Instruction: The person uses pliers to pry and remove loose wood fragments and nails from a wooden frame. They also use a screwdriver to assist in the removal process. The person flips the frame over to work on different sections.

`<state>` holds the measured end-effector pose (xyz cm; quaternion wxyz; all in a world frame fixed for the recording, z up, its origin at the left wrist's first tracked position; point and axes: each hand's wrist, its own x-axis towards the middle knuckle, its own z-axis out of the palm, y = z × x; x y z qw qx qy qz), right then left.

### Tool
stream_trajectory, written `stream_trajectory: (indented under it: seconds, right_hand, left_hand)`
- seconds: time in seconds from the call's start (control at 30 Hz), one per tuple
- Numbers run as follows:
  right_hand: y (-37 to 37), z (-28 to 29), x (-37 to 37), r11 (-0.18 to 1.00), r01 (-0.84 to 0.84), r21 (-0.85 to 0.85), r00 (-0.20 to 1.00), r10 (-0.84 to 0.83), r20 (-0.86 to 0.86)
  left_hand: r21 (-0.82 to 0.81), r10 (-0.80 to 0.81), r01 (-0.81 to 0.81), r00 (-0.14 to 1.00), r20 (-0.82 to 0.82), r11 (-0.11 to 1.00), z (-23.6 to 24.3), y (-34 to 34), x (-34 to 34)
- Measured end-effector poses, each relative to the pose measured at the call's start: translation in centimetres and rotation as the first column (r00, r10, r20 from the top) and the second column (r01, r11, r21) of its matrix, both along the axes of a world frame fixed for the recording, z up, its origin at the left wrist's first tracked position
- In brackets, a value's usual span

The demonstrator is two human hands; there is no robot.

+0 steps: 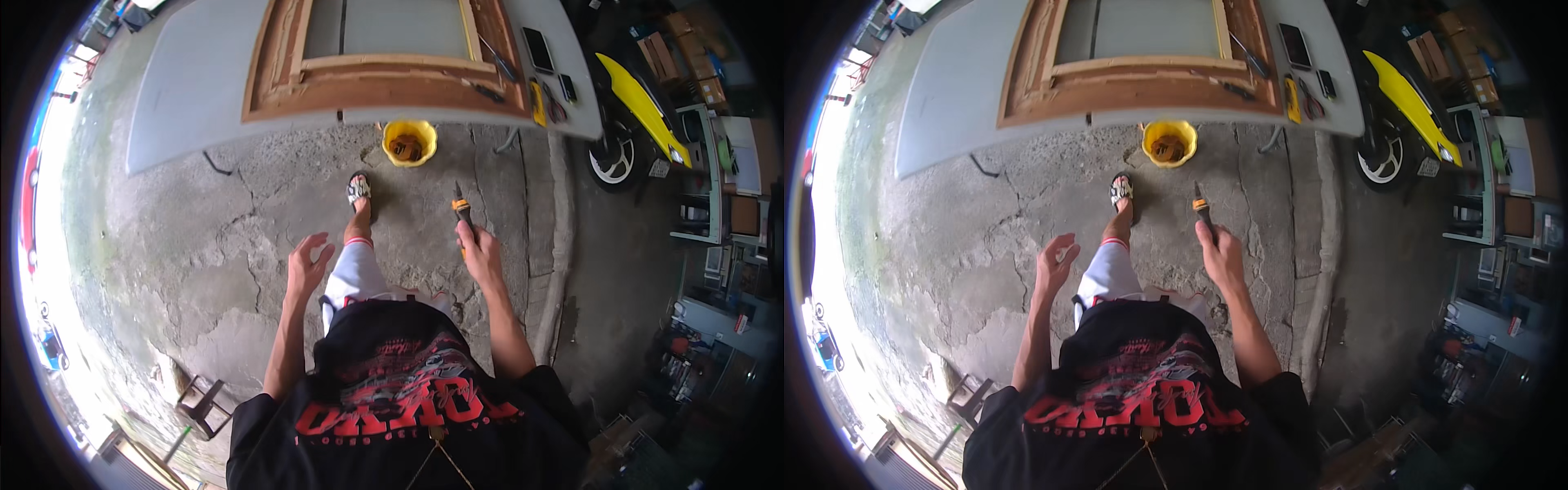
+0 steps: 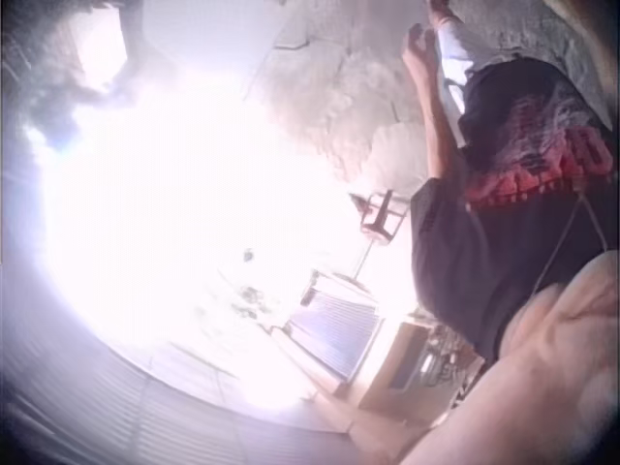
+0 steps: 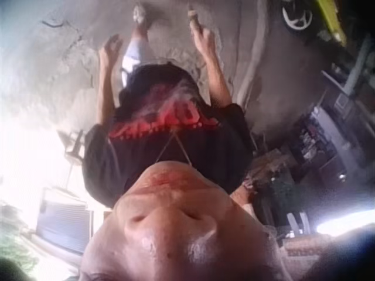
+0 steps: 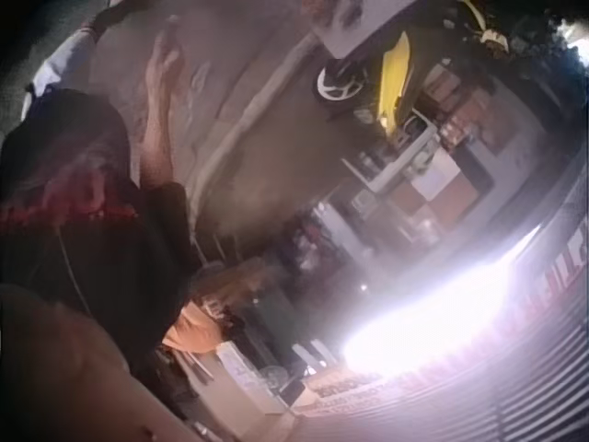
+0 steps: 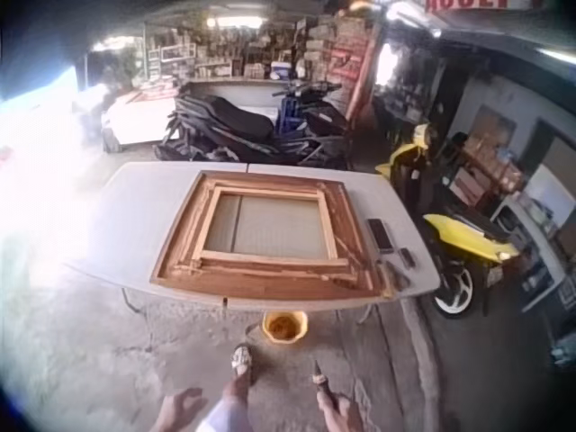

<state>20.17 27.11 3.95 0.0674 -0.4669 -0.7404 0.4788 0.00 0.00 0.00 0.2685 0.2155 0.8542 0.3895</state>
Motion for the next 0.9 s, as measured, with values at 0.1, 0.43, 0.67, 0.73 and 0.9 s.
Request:
stream_trajectory:
  seconds: [0.1, 0.43, 0.67, 0.73, 0.9]
  right_hand:
    - [8.9, 4.4, -15.2, 0.953, 0.086, -0.29, 0.994, -0.102, -0.04]
    - [14.0, -0.7, -25.4, 0.547, 0.133, -0.826, 0.982, -0.188, 0.033]
    - [17.1, -1.6, -30.1, 0.129, 0.059, -0.99, 0.962, -0.273, 0.021]
    - [17.4, -1.8, -30.5, 0.023, 0.051, -0.998, 0.955, -0.295, 0.042]
    - [17.2, -2.2, -30.9, -0.2, -0.028, -0.979, 0.913, -0.404, 0.056]
  left_hand:
    - [0.176, -0.075, 0.122, 0.964, -0.254, 0.977, 4.8, 17.3, -14.5]
    - [-0.097, -0.257, 0.243, 0.813, -0.523, 0.965, -1.9, 30.8, -22.3]
    - [-0.095, -0.169, 0.14, 0.781, -0.601, 0.986, -2.7, 31.8, -22.8]
    - [-0.1, -0.151, 0.113, 0.777, -0.611, 0.989, -3.2, 31.6, -22.9]
    - [-0.137, -0.129, 0.061, 0.814, -0.566, 0.989, -2.4, 32.0, -23.4]
